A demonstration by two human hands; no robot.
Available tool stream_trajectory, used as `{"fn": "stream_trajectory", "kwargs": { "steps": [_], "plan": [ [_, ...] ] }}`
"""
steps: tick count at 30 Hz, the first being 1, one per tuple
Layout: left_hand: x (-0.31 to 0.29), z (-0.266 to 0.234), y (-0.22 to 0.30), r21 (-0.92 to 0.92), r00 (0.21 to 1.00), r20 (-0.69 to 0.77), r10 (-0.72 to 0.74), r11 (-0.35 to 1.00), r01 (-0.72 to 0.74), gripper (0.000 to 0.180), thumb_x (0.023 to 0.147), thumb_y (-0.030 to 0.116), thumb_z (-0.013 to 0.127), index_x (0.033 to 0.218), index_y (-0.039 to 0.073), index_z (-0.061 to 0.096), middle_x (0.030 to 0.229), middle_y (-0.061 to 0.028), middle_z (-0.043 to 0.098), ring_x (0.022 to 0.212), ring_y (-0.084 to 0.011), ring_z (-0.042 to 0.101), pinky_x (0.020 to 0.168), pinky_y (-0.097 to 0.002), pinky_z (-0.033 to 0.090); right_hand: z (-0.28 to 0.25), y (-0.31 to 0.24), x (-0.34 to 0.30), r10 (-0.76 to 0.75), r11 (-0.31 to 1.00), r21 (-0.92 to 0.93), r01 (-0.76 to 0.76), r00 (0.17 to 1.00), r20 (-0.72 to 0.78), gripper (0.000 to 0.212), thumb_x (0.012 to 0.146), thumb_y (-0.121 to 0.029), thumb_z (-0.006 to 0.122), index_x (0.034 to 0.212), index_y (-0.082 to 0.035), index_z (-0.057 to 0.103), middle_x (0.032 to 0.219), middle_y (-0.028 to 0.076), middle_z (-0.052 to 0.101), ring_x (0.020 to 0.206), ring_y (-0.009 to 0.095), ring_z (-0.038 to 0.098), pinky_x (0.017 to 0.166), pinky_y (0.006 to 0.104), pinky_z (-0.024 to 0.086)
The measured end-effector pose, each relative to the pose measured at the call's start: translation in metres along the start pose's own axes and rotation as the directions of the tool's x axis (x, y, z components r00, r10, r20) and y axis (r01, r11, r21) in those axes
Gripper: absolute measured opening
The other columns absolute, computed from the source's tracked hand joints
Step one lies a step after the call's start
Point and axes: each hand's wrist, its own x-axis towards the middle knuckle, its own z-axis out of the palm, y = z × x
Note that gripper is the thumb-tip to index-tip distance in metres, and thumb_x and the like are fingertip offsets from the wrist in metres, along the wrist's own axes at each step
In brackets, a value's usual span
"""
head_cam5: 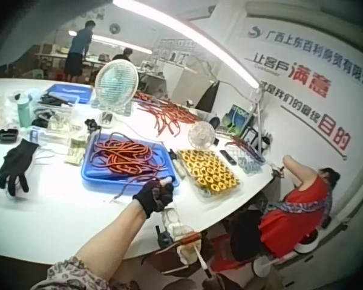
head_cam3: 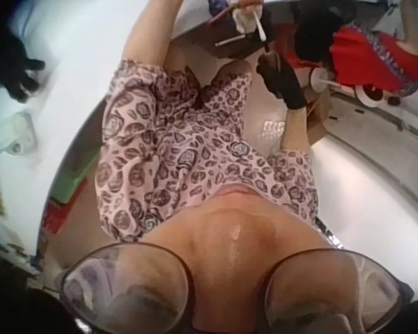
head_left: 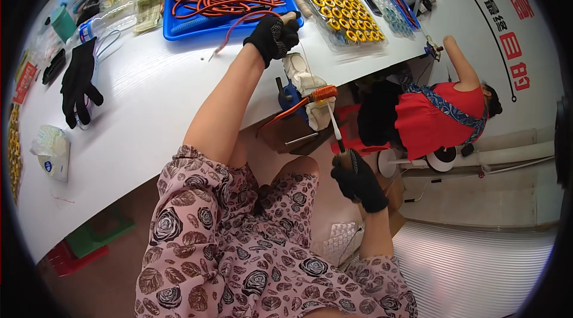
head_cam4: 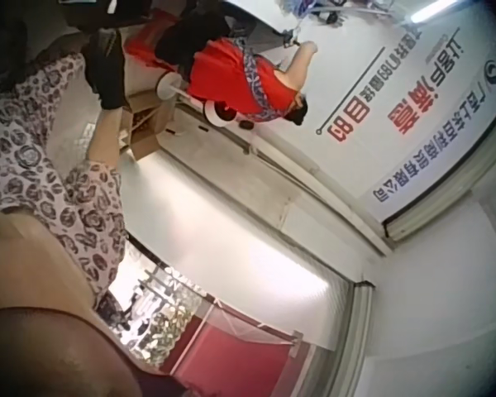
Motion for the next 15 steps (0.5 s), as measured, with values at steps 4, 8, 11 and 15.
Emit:
{"fn": "stream_trajectory", "kwargs": {
  "steps": [4, 8, 11, 15],
  "plan": [
    [0.013, 0.003, -0.01, -0.12, 0.994, 0.072, -0.084, 0.988, 0.092, 0.007, 0.088, 0.014, 0.055, 0.09, 0.008, 0.054, 0.06, 0.0018, 0.048, 0.044, -0.007, 0.037, 0.039, -0.0191, 0.03, -0.012, -0.015, 0.033, -0.101, 0.991, -0.086, 0.106, 0.993, 0.061, 0.022, 0.081, -0.015, 0.062, 0.099, -0.008, 0.051, 0.06, -0.001, 0.05, 0.04, 0.006, 0.042, 0.038, 0.0225, 0.034],
    [0.0, 0.001, -0.001, -0.034, 0.988, 0.129, -0.083, 0.996, 0.088, 0.008, 0.087, 0.016, 0.057, 0.088, 0.008, 0.054, 0.061, 0.0005, 0.05, 0.045, -0.0088, 0.04, 0.042, -0.0207, 0.034, -0.007, -0.027, 0.016, -0.507, 0.685, -0.57, 0.454, 0.859, 0.075, 0.028, 0.082, -0.017, 0.061, 0.106, -0.006, 0.053, 0.073, 0.011, 0.06, 0.053, 0.022, 0.056, 0.048, 0.034, 0.045],
    [-0.029, 0.026, -0.006, 0.433, 0.993, -0.038, 0.112, 0.897, -0.085, 0.022, 0.089, 0.028, 0.054, 0.094, 0.006, 0.058, 0.069, -0.0013, 0.057, 0.057, -0.01, 0.052, 0.052, -0.0222, 0.043, -0.006, 0.006, -0.006, -0.542, 0.437, -0.815, 0.381, 0.834, 0.1, 0.029, 0.082, -0.017, 0.061, 0.107, -0.005, 0.054, 0.081, 0.017, 0.062, 0.066, 0.029, 0.061, 0.053, 0.0365, 0.048],
    [-0.115, 0.06, -0.022, 0.81, 0.787, -0.057, 0.614, 0.49, -0.324, 0.03, 0.09, 0.025, 0.051, 0.108, 0.002, 0.057, 0.089, -0.0054, 0.062, 0.065, -0.0112, 0.056, 0.06, -0.0256, 0.048, -0.027, 0.091, -0.056, -0.433, 0.771, -0.461, 0.439, 0.892, 0.125, 0.024, 0.085, -0.018, 0.059, 0.107, -0.01, 0.053, 0.085, 0.011, 0.059, 0.061, 0.022, 0.058, 0.048, 0.0313, 0.047]
  ]
}}
